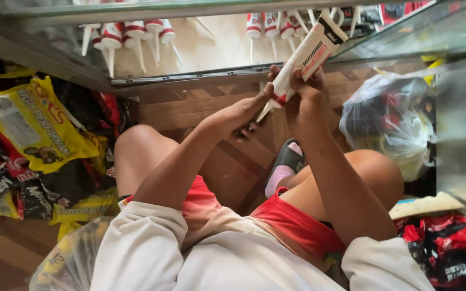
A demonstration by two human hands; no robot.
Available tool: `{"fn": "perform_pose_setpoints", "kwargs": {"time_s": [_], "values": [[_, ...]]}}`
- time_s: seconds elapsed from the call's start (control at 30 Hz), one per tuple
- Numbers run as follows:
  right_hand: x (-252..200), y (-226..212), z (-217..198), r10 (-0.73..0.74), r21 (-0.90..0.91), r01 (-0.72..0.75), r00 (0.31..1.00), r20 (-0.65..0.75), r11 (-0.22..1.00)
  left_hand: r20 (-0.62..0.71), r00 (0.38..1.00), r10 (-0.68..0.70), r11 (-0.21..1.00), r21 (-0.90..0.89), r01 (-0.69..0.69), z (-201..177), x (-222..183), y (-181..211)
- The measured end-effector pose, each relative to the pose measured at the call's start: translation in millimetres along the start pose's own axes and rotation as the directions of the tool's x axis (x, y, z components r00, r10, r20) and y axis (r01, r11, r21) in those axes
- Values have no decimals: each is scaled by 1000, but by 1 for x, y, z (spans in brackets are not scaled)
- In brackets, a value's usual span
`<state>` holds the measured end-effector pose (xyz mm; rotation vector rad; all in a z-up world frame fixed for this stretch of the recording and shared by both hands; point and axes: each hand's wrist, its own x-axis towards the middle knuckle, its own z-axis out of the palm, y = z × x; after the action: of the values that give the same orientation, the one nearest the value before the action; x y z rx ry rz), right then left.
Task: Cleaning sealant tubes with a cloth and organizing them inside a glass display case.
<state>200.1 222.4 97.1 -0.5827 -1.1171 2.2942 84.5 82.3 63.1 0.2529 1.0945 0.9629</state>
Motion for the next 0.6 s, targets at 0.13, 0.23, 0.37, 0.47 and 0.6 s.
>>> {"fn": "perform_pose_setpoints", "kwargs": {"time_s": [0.13, 0.23, 0.37, 0.47, 0.6], "values": [[1, 8, 1, -70, -110, 79, 994, 85, 991, 47, 976, 212, 961, -192, -199, 4, 26, -17], [2, 7, 0, -127, -252, 145, 988, 86, 957, 55, 859, 509, 830, 235, -507, 11, 18, -16], [19, 23, -34, -23, -106, 19, 999, -40, 994, 56, 923, 381, 882, 278, -381, 2, -4, -7], [37, 31, -42, 37, -7, -37, 998, -49, 999, -114, 821, 559, 768, 444, -462, -20, -7, -2], [71, 48, -35, 112, -291, -81, 990, 92, 953, -363, 662, 655, 706, 606, -366, -103, -5, -6]]}}
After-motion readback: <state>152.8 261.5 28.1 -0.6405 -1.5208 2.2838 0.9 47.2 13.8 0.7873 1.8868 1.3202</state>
